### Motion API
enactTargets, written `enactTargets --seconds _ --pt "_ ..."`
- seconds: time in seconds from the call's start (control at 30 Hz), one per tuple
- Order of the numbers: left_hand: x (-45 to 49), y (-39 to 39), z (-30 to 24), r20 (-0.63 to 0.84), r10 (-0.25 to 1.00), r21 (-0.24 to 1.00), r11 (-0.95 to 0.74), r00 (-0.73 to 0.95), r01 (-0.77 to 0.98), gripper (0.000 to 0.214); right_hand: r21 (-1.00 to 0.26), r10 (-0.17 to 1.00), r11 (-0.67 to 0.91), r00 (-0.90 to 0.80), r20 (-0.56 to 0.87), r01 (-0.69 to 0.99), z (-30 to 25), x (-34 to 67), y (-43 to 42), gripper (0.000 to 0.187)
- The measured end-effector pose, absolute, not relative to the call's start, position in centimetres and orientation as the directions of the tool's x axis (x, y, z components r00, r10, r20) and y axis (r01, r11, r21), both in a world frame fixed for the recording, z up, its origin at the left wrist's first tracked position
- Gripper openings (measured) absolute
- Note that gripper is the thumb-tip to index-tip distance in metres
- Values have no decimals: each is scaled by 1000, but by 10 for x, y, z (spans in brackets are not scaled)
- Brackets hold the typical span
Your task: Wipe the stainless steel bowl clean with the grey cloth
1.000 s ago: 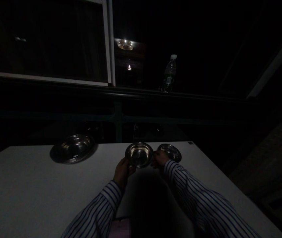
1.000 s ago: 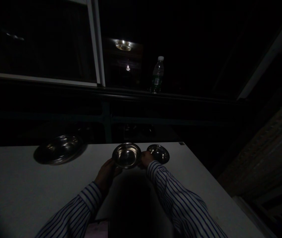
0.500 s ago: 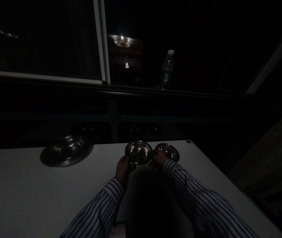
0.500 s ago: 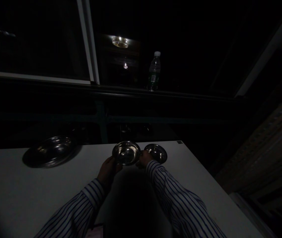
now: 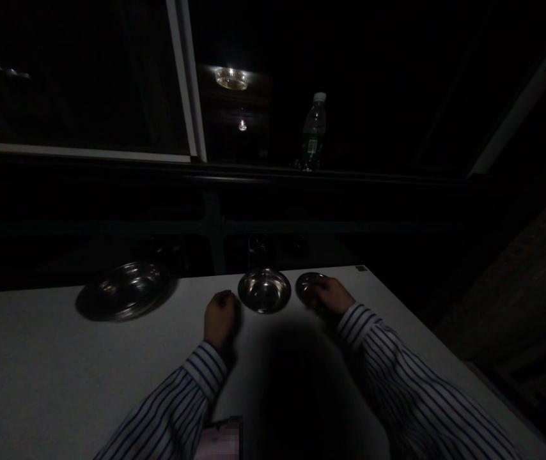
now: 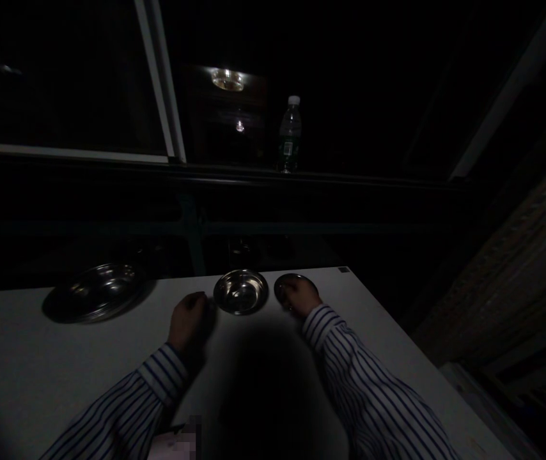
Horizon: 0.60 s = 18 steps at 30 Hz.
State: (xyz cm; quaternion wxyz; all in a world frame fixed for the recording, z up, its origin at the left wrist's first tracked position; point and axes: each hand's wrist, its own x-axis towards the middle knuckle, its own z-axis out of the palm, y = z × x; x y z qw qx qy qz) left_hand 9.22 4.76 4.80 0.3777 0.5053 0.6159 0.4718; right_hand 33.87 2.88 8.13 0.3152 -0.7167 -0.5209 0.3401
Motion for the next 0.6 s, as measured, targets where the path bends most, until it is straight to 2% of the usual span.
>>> enactTargets --seconds 0.1,0.23,0.4,0.6 --pt "97 55 64 123 992 891 -92 -41 445 29 -773 942 -237 335 -34 588 92 375 23 28" --pt "131 64 81 150 964 747 -257 222 613 30 -715 913 -265 407 30 647 90 409 17 24" --pt "177 73 95 121 899 527 -418 421 740 31 -641 898 -333 439 8 692 73 430 15 17" --pt "213 95 91 96 866 304 -495 491 814 42 -595 897 -389 436 -70 703 57 440 25 23"
